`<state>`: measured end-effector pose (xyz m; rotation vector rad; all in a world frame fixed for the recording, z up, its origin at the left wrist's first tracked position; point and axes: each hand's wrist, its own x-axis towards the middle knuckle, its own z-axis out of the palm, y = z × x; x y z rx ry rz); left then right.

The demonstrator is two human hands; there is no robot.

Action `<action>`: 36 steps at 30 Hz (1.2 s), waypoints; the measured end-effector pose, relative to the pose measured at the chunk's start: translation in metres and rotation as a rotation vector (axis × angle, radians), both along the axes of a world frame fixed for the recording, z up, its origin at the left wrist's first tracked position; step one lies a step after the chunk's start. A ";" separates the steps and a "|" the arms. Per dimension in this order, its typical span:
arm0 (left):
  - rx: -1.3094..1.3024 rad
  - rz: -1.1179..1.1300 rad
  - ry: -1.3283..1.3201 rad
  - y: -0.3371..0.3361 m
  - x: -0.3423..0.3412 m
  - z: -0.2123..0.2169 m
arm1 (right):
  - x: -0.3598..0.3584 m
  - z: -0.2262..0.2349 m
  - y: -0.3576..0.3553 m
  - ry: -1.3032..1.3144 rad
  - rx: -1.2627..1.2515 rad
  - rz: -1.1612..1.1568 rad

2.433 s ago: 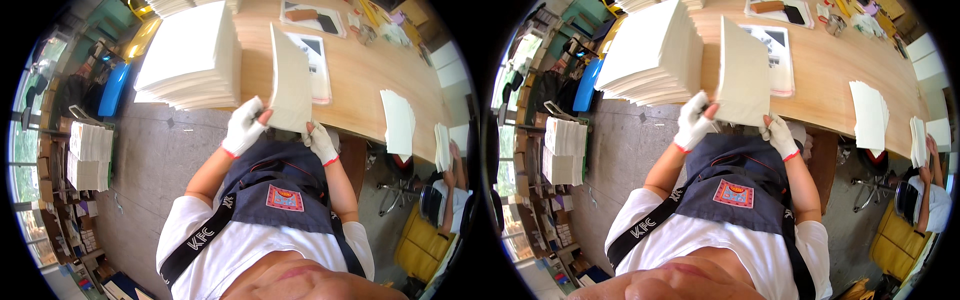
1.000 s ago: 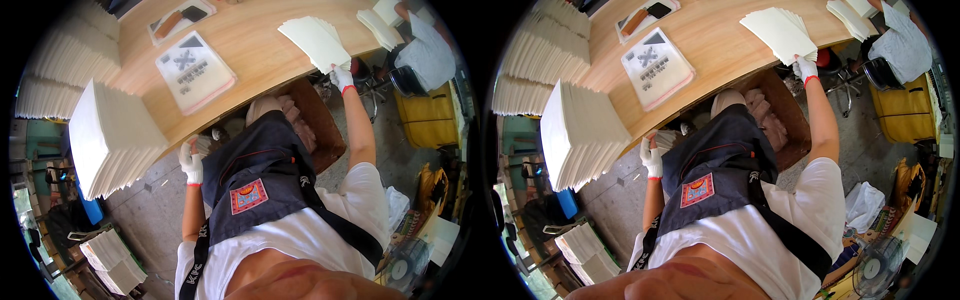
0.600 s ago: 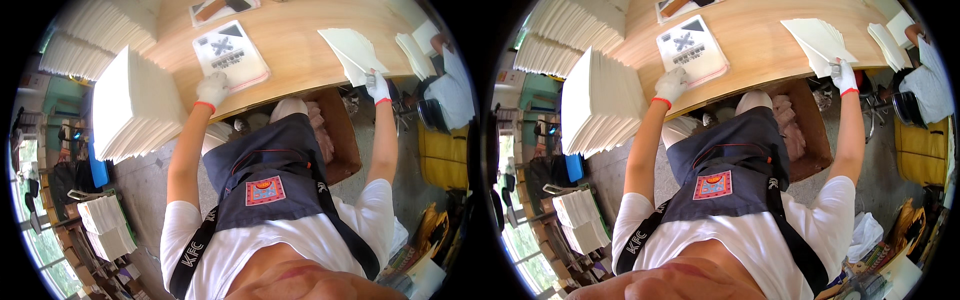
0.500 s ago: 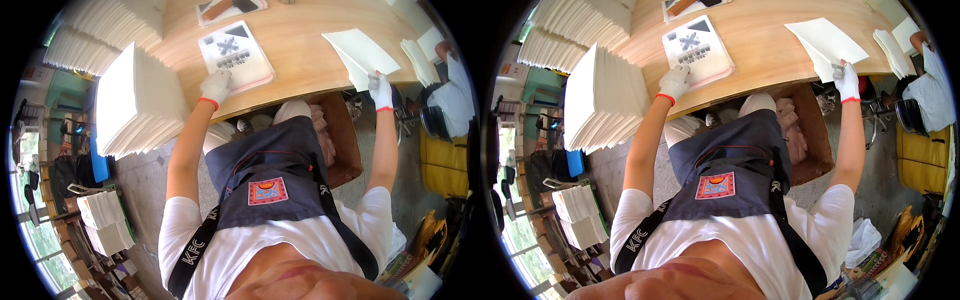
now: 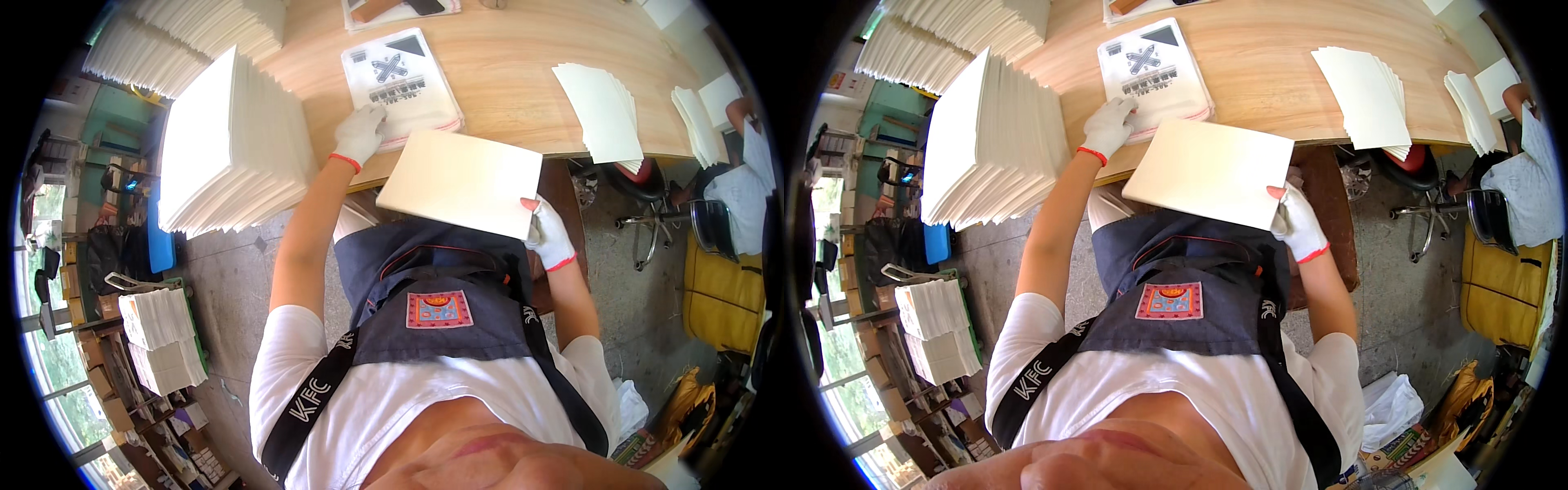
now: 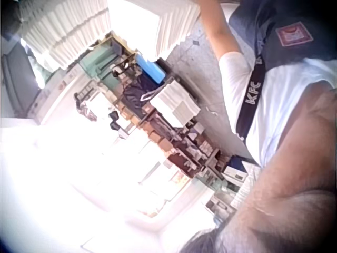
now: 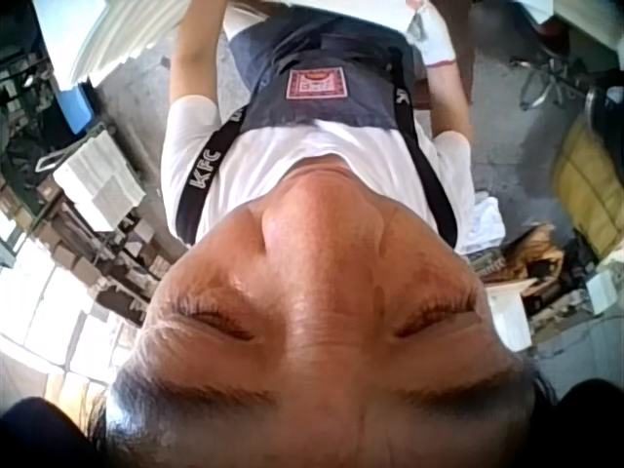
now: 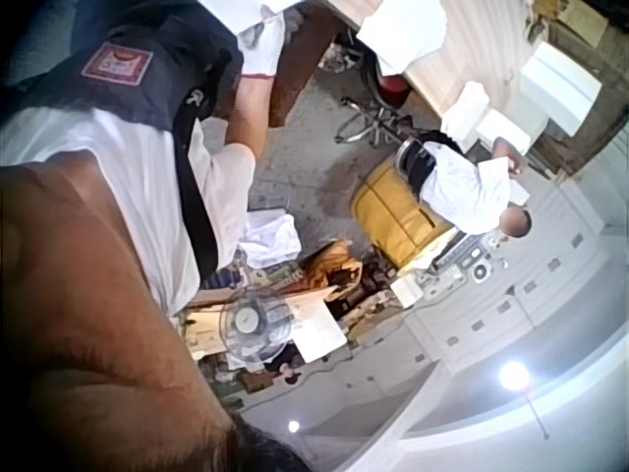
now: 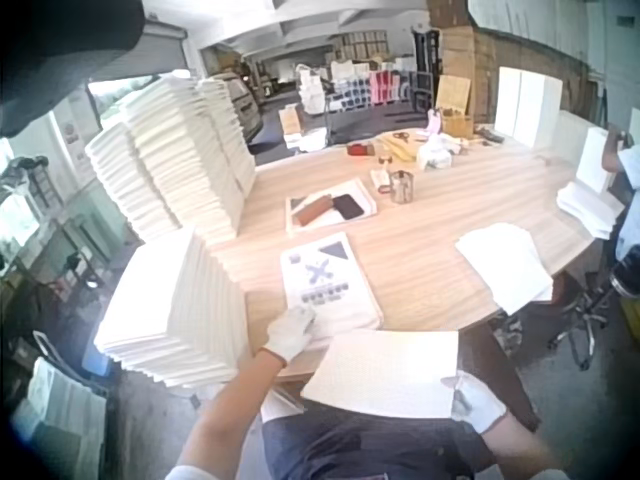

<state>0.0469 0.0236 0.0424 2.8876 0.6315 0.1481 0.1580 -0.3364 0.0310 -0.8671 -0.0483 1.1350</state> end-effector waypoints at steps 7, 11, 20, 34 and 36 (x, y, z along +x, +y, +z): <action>-0.080 0.103 -0.227 -0.005 -0.008 0.009 | -0.044 -0.003 0.022 0.217 -0.006 -0.334; -0.471 0.063 -0.262 -0.008 -0.011 0.035 | -0.044 -0.010 0.026 0.346 0.172 -0.259; -0.535 0.121 -0.752 -0.054 -0.026 -0.005 | -0.077 -0.003 0.049 0.111 0.104 -0.268; -2.648 0.295 -1.091 -0.167 0.001 -0.164 | -0.094 -0.021 0.044 0.014 -0.148 -0.055; -2.503 0.377 -1.104 -0.180 -0.011 -0.178 | -0.092 -0.023 0.067 0.103 -0.167 -0.079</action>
